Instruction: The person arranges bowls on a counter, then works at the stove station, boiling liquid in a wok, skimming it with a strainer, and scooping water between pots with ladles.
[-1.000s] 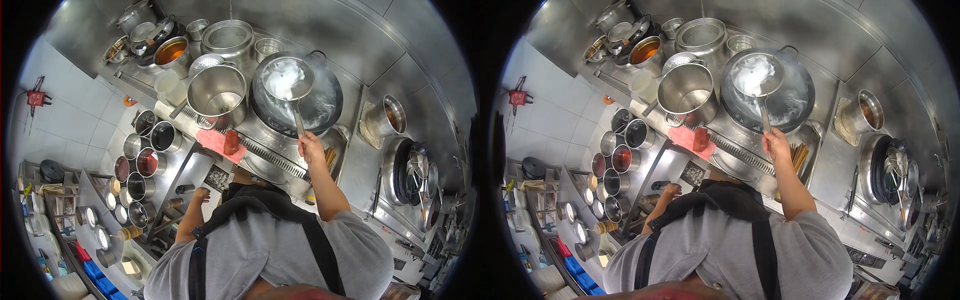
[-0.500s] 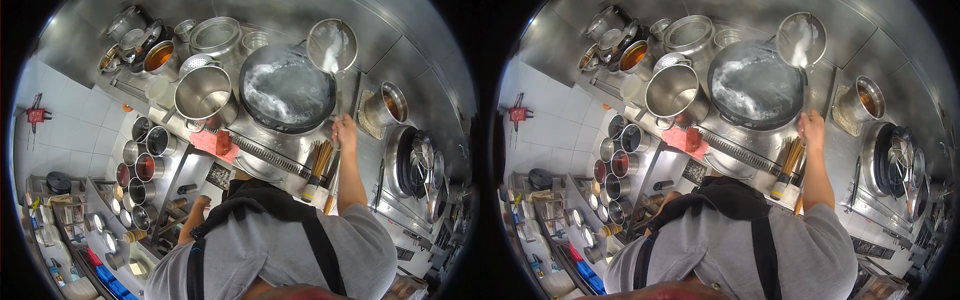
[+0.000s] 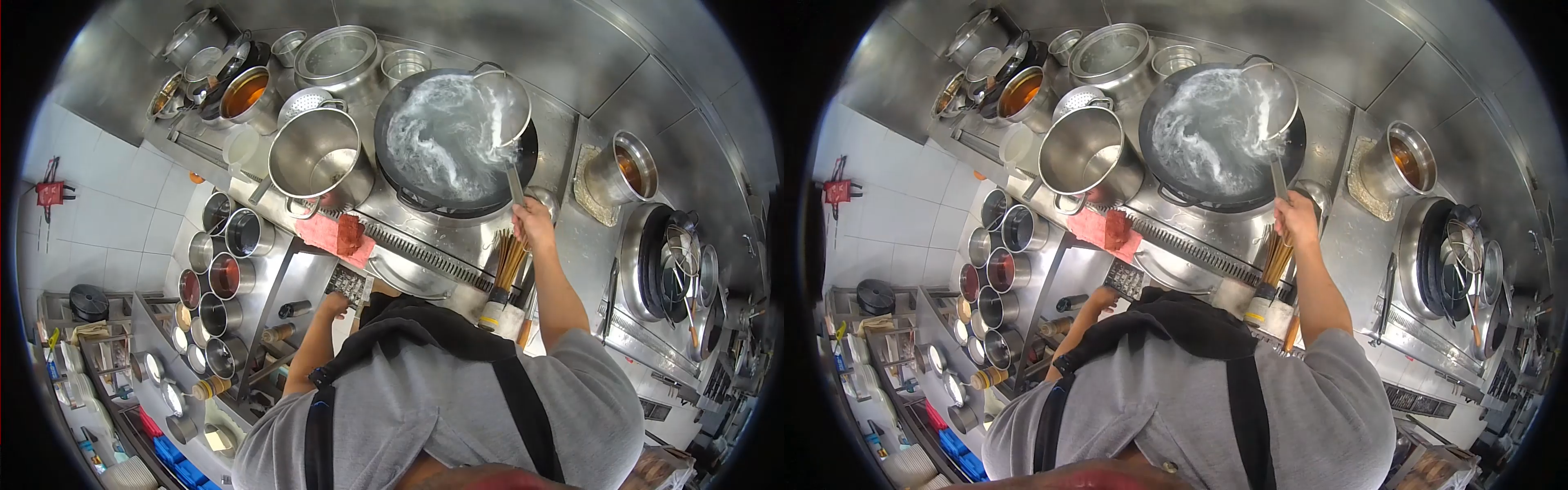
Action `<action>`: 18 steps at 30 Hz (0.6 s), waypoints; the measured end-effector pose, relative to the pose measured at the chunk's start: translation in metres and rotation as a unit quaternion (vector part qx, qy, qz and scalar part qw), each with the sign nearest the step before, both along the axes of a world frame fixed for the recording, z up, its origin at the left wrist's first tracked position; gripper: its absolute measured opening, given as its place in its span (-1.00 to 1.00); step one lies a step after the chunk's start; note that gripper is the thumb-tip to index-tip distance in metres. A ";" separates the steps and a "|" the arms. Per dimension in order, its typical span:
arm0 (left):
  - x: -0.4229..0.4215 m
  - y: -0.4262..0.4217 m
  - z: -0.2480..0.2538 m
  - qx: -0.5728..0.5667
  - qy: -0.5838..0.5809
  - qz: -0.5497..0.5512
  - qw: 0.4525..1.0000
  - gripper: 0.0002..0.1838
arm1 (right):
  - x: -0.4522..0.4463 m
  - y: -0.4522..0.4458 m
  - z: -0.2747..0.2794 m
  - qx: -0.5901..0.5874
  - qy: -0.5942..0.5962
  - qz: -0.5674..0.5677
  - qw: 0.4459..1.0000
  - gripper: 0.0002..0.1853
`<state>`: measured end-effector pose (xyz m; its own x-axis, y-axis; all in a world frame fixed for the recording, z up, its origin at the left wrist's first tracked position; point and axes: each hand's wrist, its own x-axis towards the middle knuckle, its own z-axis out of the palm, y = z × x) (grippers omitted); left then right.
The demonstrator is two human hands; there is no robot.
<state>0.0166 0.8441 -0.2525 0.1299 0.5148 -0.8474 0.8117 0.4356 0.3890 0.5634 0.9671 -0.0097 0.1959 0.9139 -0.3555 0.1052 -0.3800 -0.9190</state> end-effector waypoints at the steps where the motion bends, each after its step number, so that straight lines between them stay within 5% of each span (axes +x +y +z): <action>1: 0.010 0.016 0.010 0.073 -0.006 -0.179 0.981 -0.79 | -0.006 0.004 -0.001 0.002 0.045 -0.014 0.999 -0.90; 2: 0.036 0.034 0.064 0.142 -0.011 -0.351 0.925 -0.79 | -0.012 0.006 -0.002 0.002 0.090 -0.027 0.996 -0.89; 4: 0.097 0.056 0.195 0.136 -0.063 -0.211 0.966 -0.71 | -0.024 0.011 0.002 0.004 0.122 -0.029 0.992 -0.90; 6: 0.137 0.060 0.317 0.167 -0.293 -0.035 0.941 -0.69 | -0.036 0.014 0.012 0.012 0.174 -0.043 0.984 -0.90; 8: 0.158 0.060 0.404 0.293 -0.469 -0.018 0.833 -0.72 | -0.044 0.016 0.010 0.019 0.190 -0.040 0.981 -0.90; 10: 0.170 0.055 0.493 0.419 -0.519 -0.074 0.741 -0.77 | -0.051 0.012 0.015 0.031 0.210 -0.051 0.976 -0.89; 13: 0.177 0.047 0.540 0.457 -0.581 -0.130 0.661 -0.82 | -0.052 0.010 0.032 0.049 0.221 -0.067 0.972 -0.88; 16: 0.230 0.047 0.565 0.599 -0.680 -0.101 0.412 -0.86 | -0.030 0.008 0.040 0.103 0.203 -0.095 0.969 -0.87; 18: 0.237 0.046 0.564 0.627 -0.703 -0.089 0.322 -0.87 | -0.010 0.004 0.050 0.132 0.170 -0.143 0.966 -0.83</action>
<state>0.2540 0.8905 0.3118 0.0532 0.2153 0.9751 -0.5836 -0.7857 0.2053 0.5536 0.9714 0.0403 0.3679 0.9070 -0.2048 -0.2937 -0.0957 -0.9511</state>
